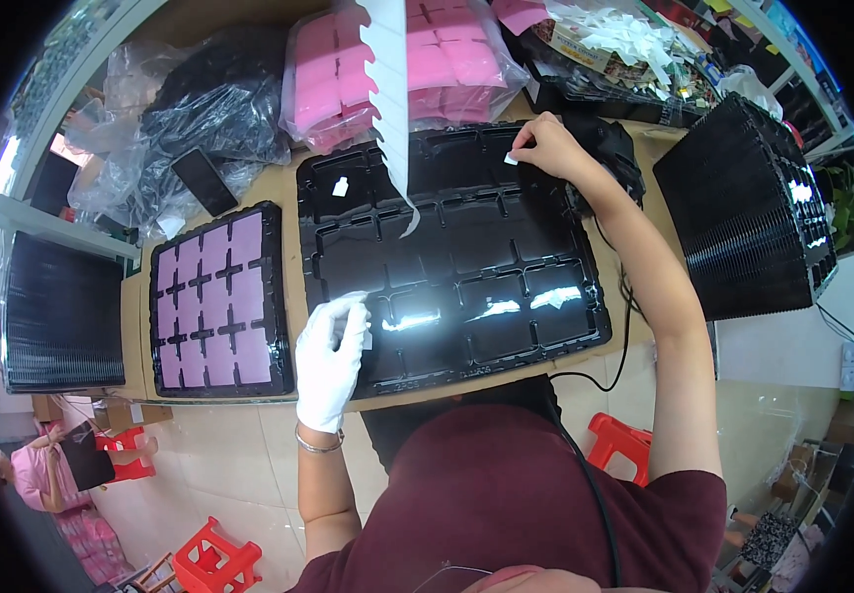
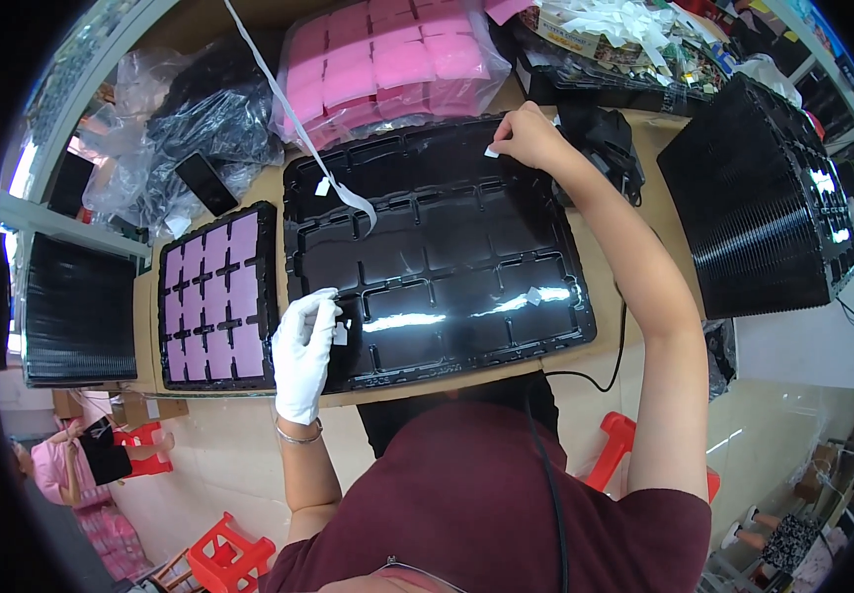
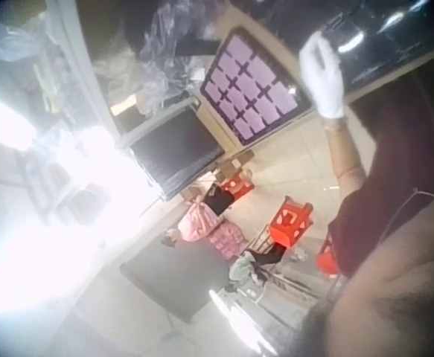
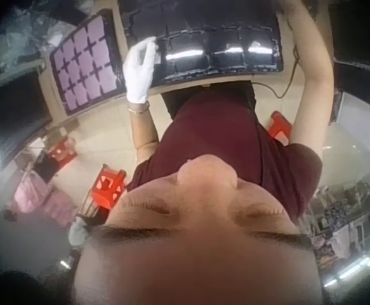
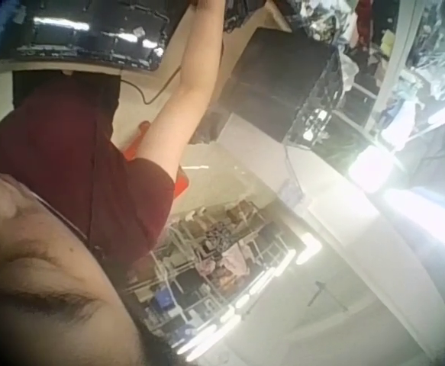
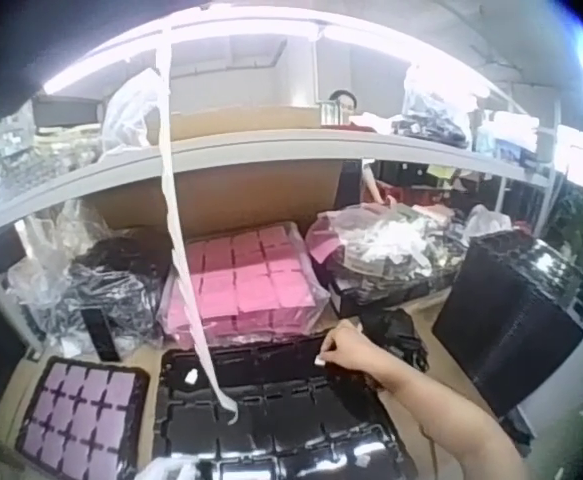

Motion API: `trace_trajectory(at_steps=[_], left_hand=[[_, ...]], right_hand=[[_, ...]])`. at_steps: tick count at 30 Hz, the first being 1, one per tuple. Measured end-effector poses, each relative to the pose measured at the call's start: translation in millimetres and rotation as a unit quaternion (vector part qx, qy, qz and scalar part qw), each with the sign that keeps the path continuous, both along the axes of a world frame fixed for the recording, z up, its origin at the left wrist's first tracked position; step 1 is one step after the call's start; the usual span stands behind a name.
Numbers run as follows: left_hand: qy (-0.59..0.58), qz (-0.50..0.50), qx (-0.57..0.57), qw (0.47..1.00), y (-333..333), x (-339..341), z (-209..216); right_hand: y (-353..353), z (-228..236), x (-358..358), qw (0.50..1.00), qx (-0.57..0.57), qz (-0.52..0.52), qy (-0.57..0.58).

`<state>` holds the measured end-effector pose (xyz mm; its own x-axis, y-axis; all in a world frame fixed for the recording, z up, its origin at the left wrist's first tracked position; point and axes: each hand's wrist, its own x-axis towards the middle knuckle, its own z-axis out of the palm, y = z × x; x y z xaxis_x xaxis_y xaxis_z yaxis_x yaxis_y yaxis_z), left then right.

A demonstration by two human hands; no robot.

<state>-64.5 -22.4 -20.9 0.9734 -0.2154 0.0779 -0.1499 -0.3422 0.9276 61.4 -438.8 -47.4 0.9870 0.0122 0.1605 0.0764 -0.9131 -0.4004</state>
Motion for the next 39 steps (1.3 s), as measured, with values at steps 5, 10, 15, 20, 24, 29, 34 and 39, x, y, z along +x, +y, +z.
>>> trace_trajectory(at_steps=[5, 10, 15, 20, 24, 29, 34, 39], left_hand=[[-0.011, -0.004, -0.002, 1.0, 0, 1, 0], [-0.035, -0.012, 0.002, 0.999, 0, 2, 0], [-0.047, -0.017, 0.013, 0.999, 2, 1, -1], [-0.058, -0.023, 0.027, 0.998, 1, 2, 0], [-0.058, -0.022, 0.022, 0.998, 3, 1, -2], [-0.057, -0.023, 0.02, 0.998, 3, 2, -4], [-0.055, -0.02, 0.012, 0.998, 3, 1, -4], [-0.047, -0.022, 0.007, 0.999, 2, 1, 0]], right_hand=[[-3, 4, 7, 0.999, 0.008, 0.016, 0.033], [1, 8, 6, 1.0, -0.019, 0.01, 0.022], [5, 20, 3, 0.999, -0.007, 0.034, 0.04], [-2, 8, 7, 0.999, -0.004, 0.05, 0.02], [7, 18, 8, 0.997, -0.02, 0.029, 0.073], [8, 13, 8, 0.997, -0.047, 0.035, 0.049], [11, 13, 3, 0.998, -0.038, 0.026, 0.045], [13, 11, -12, 0.993, -0.04, 0.097, -0.05]])
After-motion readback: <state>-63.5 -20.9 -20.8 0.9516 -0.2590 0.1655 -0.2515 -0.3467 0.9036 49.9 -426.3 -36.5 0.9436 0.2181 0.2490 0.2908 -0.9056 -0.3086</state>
